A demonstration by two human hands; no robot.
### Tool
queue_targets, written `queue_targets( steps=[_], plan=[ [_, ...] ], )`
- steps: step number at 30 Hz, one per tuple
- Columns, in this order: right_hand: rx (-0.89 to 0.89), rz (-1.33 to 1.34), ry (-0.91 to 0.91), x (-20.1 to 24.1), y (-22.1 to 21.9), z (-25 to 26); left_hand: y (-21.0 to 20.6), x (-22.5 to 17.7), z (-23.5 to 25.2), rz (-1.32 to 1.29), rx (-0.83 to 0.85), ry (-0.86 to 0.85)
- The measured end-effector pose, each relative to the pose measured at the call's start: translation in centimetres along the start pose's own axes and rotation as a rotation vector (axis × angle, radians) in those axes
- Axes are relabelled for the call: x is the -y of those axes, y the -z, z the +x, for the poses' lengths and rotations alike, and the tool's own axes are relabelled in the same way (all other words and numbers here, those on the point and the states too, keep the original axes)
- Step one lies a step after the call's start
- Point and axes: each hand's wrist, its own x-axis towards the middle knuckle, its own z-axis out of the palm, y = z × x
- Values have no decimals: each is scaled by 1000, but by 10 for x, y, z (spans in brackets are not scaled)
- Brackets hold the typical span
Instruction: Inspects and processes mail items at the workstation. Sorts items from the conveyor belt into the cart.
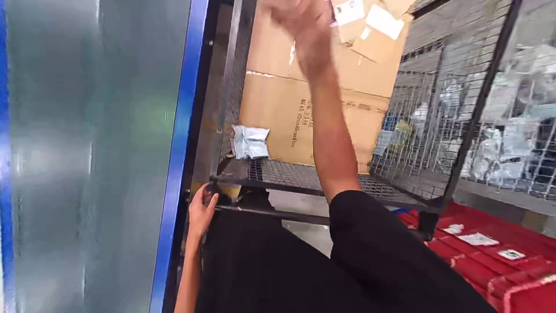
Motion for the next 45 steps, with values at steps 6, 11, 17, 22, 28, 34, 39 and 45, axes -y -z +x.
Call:
queue_targets(
  steps=[6, 11, 17, 22, 28, 34, 39, 45],
  plan=[
    [295, -815, -797, -267, -34, -205, -9, 9, -17, 149, 19, -141],
    [491, -1003, -737, -310, -84, -253, 3, 28, -36, 59, -19, -114],
    [343, -1000, -1006, -331, -144, -237, 3, 42, -51, 34, -21, -90],
    [189, -1060, -1161, -331, -165, -245, 0, 44, -56, 17, -44, -61],
    [324, -887, -962, -296, -124, -235, -6, 13, -44, 106, -120, -160],
    [34, -447, -854, -174, -62, -266, -44, -63, 30, -79, -54, -145],
    [-174, -121, -788, -112, -33, -297, -103, -87, 110, -266, 227, 197],
    [-193, -230, -781, -144, -8, -315, -166, -72, 144, -160, 328, 264]
  ],
)
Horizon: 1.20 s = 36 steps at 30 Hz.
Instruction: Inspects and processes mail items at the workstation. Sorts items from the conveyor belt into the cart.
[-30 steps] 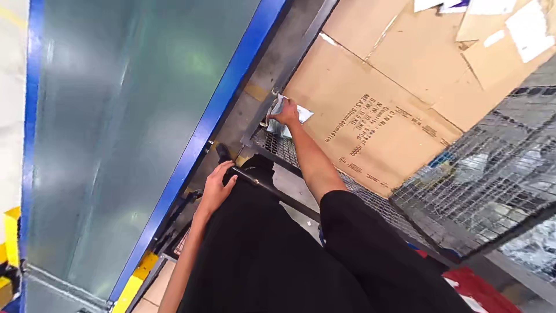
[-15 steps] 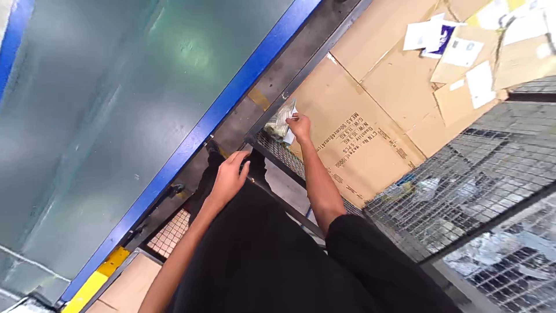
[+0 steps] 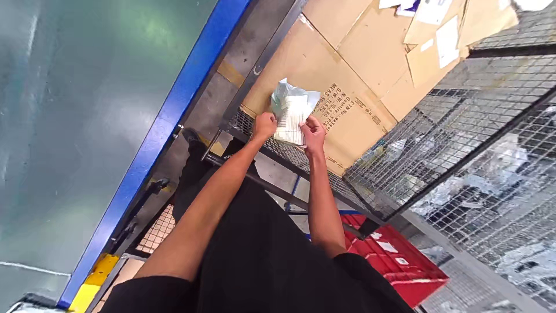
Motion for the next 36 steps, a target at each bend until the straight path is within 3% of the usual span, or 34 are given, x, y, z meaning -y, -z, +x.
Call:
queue_targets(
  steps=[6, 9, 11, 15, 18, 22, 26, 33, 36],
  plan=[
    [-154, -512, -71, -19, 17, 31, -13, -16, 22, 291, -22, 118],
    [-228, -821, 116, -16, 19, 31, -17, -21, 30, 353, -15, 132],
    [-56, -1064, 320, -10, 13, 31, -20, -21, 37, 372, 6, 106],
    [655, -1209, 627, -9, -2, 51, -30, -16, 49, 305, -10, 51],
    [940, -1300, 628, -28, -2, 73, -40, -10, 61, 189, -39, 55],
    [1139, -1471, 527, -35, -3, 83, -42, -6, 72, 27, -99, 143],
    [1081, -1363, 620, -40, -4, 91, -34, -3, 87, -58, -116, 187],
    [967, -1347, 650, -52, 13, 113, -30, 4, 103, 143, 65, -126],
    [910, -1371, 787, -57, 24, 115, -32, 5, 101, 143, 63, -106]
  ],
)
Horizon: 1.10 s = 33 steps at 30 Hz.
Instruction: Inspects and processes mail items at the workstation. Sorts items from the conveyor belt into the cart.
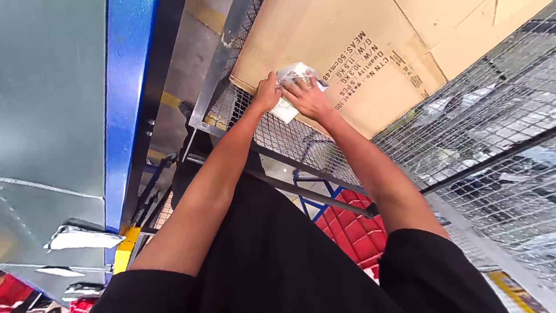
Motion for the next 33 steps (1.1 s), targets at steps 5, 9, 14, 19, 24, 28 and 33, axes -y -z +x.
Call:
queue_targets(
  steps=[5, 9, 14, 19, 24, 28, 33],
  plan=[
    [-53, -81, 194, -1, -3, 5, 9, 0, 2, 88, -76, 139],
    [143, -1, 263, -1, -4, 38, 12, -5, -5, 192, -109, 110],
    [268, 21, 85, -8, 7, 55, 25, -3, -8, 289, -117, 237],
    [207, 181, -51, -6, 13, 41, 40, 17, -3, 83, 57, 487],
    [130, 385, -169, -3, 12, 26, 41, 22, -5, -280, 11, 591],
    [95, 249, -241, -1, 1, 22, 44, -7, -22, 187, -194, 355],
    [85, 13, -414, 36, 10, 37, 43, -3, -22, 57, -165, 348]
  ],
)
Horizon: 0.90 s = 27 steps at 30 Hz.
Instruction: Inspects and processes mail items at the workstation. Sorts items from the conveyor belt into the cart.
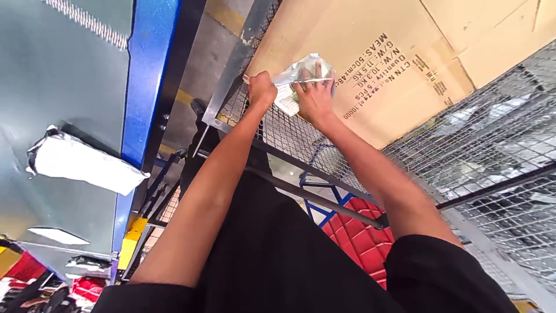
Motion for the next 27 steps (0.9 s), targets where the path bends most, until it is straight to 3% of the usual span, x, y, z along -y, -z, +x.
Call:
queue_targets(
  steps=[5, 10, 14, 17, 19, 21, 22, 24, 26, 27],
  plan=[
    [-150, -3, 459, 9, -3, 7, 2, 2, 6, -30, 45, 33],
    [-58, 118, 264, -19, -5, 16, 23, -5, -12, 243, 2, -26],
    [-113, 34, 212, 15, -1, 32, 17, -21, -39, 432, -14, -219],
    [-12, 11, 102, 52, 8, 40, 22, -19, -65, 437, -36, -330],
    [59, 17, 25, 66, 21, 48, 42, -8, -102, 401, -295, -518],
    [82, 76, -7, 70, 27, 56, 85, 14, -155, 296, -750, -717],
    [67, 98, -4, 69, 22, 59, 114, 29, -176, 228, -954, -731],
    [72, 135, 0, 67, 17, 62, 172, 67, -189, 149, -1157, -511],
    [68, 166, -7, 69, 16, 57, 209, 99, -162, 52, -1140, -231],
    [26, 180, -19, 68, 16, 56, 221, 100, -139, 19, -1125, -176]
  ],
)
